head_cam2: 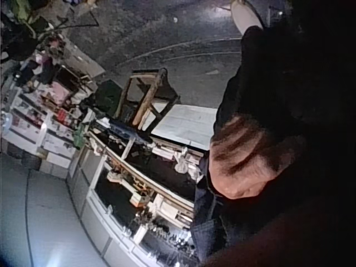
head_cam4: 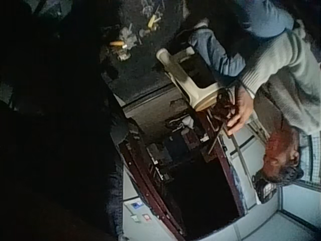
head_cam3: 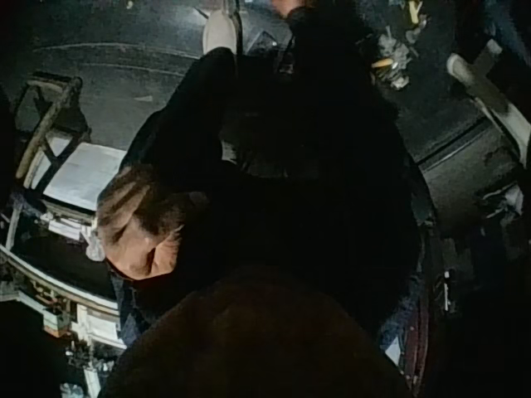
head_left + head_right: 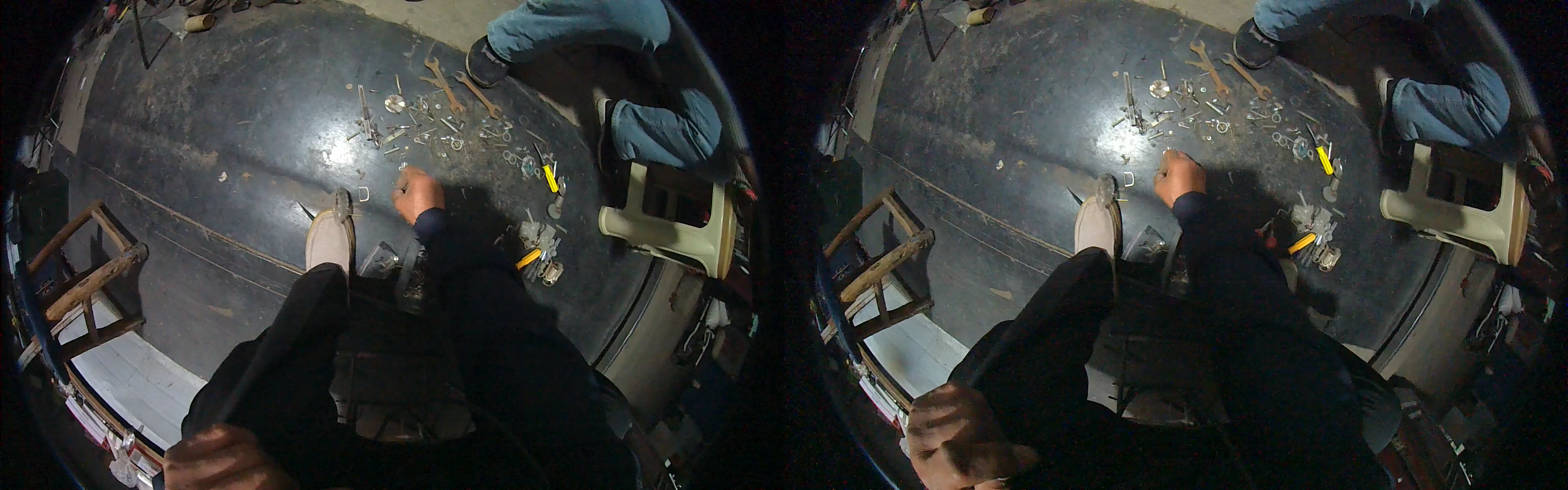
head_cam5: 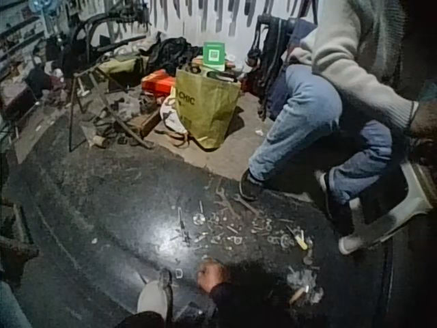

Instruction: The person sorts small metal hardware from a pile on the floor into a black tray. They pick up individual items such as washers, nuts, and bolts, inspect them, and place them into the tray. Another person sits nearby on a stool but does not assist.

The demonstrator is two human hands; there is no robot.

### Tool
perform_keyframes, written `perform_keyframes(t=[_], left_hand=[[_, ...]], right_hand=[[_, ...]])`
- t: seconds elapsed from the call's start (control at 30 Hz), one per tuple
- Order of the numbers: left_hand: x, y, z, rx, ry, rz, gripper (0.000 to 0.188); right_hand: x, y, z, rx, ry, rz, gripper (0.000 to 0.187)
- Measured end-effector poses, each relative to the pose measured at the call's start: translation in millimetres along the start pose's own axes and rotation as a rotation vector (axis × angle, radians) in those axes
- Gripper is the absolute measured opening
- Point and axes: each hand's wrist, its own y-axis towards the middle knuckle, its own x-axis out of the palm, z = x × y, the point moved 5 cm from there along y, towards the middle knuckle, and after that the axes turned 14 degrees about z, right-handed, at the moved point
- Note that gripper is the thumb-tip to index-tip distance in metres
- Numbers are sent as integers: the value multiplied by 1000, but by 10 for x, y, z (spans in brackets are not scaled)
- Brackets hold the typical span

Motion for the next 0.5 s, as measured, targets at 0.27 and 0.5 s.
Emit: perform_keyframes(t=[0.27,0.5], left_hand=[[4,-20,51,66,-8,-18,22],[-12,-24,28,42,-30,-52,20]], right_hand=[[-327,-33,314,57,42,108,9],[-78,6,127,30,-8,42,13]])
